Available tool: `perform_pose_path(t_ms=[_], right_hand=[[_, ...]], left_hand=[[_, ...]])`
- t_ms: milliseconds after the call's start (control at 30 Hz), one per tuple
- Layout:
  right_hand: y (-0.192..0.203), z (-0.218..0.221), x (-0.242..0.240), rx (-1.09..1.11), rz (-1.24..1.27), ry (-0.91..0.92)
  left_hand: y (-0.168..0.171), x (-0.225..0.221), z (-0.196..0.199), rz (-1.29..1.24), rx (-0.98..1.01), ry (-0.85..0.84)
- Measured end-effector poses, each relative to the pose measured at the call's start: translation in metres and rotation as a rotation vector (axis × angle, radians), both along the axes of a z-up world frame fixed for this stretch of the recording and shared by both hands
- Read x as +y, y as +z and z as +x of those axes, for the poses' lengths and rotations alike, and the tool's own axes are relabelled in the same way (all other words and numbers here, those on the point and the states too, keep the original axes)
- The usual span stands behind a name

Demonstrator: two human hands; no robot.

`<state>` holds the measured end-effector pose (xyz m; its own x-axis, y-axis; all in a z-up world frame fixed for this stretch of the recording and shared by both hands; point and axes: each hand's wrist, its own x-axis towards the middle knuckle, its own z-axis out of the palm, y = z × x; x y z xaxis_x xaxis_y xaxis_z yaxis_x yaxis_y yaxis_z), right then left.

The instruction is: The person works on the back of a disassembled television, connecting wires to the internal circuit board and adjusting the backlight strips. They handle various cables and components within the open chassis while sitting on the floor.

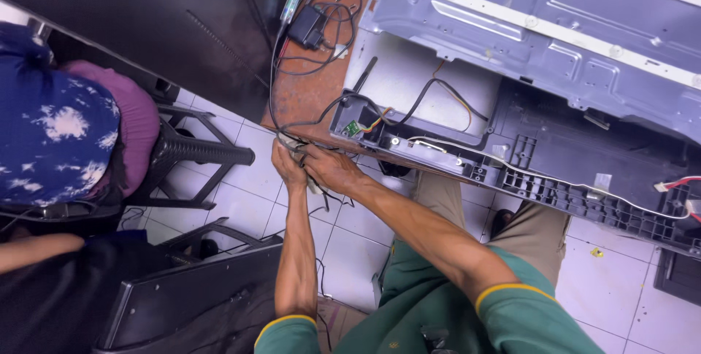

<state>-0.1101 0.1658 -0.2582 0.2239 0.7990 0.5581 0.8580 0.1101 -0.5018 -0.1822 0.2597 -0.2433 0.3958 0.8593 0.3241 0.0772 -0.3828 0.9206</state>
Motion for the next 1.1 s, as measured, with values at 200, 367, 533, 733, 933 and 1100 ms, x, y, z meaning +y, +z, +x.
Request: perform_pose_path(t_ms=[200,367,533,733,933,1100], right_hand=[[0.042,-0.005,-0.048,0.124,-0.035,0.041],[0.033,-0.006,-0.075,0.149,-0.035,0.038],[0.089,0.001,-0.094,0.155,0.088,0.011],[0.180,0.006,-0.129,0.170,0.162,0.080],[0.222,0.023,-0.162,0.128,0.201,0.072],[0.225,0.037,-0.181,0.177,0.173,0.080]], left_hand=[[0.035,-0.014,0.007,0.179,0.015,-0.005],[0.003,0.001,0.004,0.180,-0.001,-0.013],[-0.022,0.010,0.000,0.095,-0.032,-0.019],[-0.006,0.000,-0.008,-0.138,-0.067,0.027],[-0.009,0.006,-0.017,-0.394,-0.090,-0.062],[0.005,-0.004,-0.009,-0.277,0.045,-0.104]])
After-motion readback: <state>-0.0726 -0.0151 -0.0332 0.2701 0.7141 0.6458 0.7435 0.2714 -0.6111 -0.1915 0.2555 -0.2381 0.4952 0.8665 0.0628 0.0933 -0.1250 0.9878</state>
